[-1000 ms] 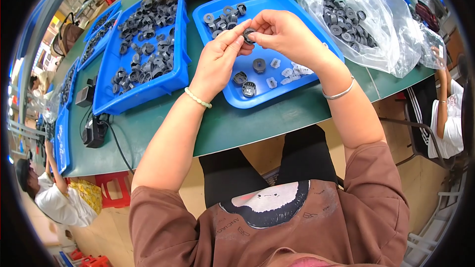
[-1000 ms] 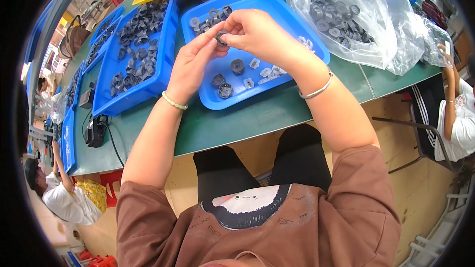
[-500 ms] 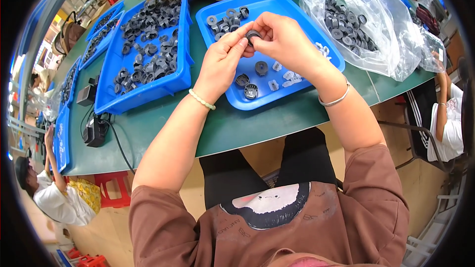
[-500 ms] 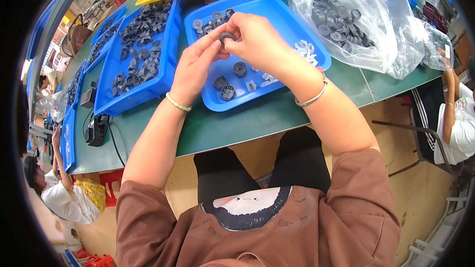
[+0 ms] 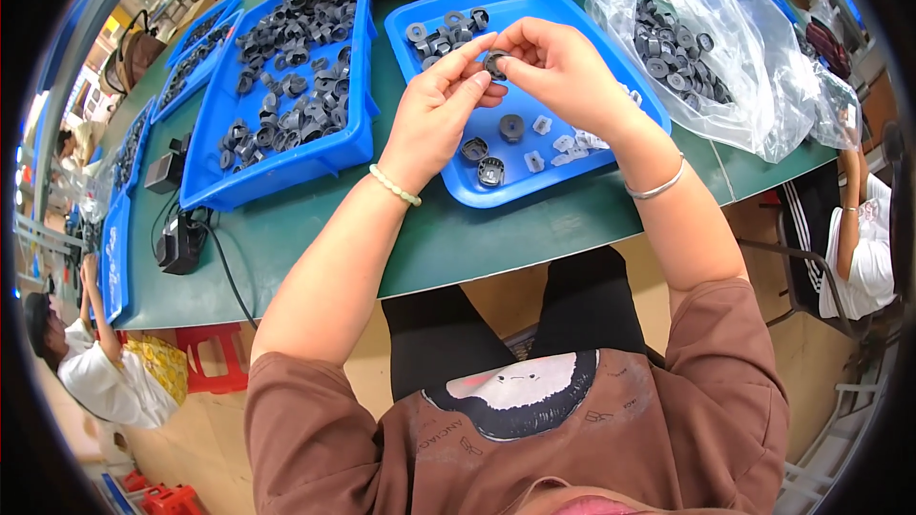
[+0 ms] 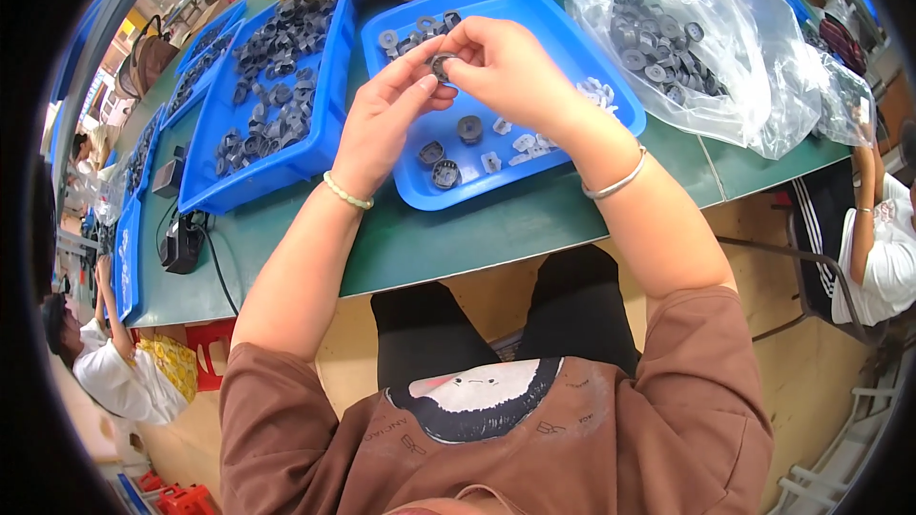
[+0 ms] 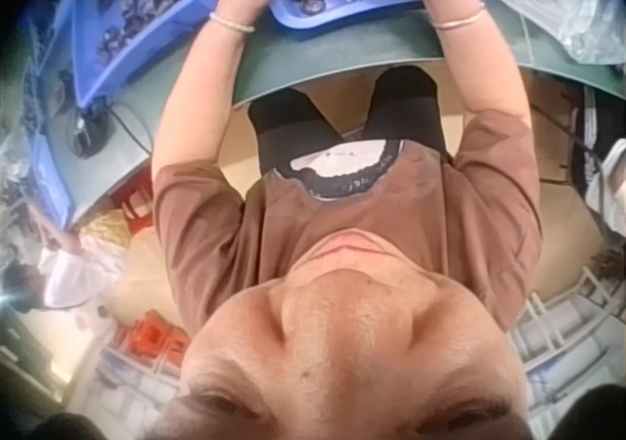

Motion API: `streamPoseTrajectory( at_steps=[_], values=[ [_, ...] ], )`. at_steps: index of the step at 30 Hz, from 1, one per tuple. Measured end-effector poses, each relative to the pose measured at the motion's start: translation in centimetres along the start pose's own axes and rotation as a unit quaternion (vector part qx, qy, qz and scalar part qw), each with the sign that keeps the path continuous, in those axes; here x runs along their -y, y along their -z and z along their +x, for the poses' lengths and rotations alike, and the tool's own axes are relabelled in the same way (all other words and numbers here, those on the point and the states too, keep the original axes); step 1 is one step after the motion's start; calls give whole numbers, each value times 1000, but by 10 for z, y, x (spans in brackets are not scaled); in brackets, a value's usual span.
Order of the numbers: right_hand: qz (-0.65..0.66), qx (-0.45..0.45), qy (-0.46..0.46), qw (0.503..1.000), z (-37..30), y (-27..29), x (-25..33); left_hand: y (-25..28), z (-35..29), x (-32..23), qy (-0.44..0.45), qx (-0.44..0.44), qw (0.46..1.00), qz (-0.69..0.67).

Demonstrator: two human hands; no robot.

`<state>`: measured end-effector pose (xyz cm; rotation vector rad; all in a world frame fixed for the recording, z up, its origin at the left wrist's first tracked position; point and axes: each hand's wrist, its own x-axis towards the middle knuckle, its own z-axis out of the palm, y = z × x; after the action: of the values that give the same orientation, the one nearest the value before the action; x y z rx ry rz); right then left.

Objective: The person assembles small black plastic rings and white components by hand at a factory workbench.

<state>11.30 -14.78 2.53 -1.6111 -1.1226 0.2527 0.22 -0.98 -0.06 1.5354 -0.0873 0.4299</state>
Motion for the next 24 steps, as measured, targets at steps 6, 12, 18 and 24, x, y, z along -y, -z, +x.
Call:
streamPoseTrajectory(
  at_steps=[6,12,18,24],
  values=[
    [20,14,20,999,1,0,2,4,1,-1,20,-22,999,-34],
    [67,30,-22,997,4,4,-3,2,1,-4,16,-26,998,-46],
    [103,26,-38,994,3,2,5,2,1,-6,24,-44,995,-83],
    [67,37,-53,996,4,8,3,0,0,-2,-1,-23,999,-47]
  ],
)
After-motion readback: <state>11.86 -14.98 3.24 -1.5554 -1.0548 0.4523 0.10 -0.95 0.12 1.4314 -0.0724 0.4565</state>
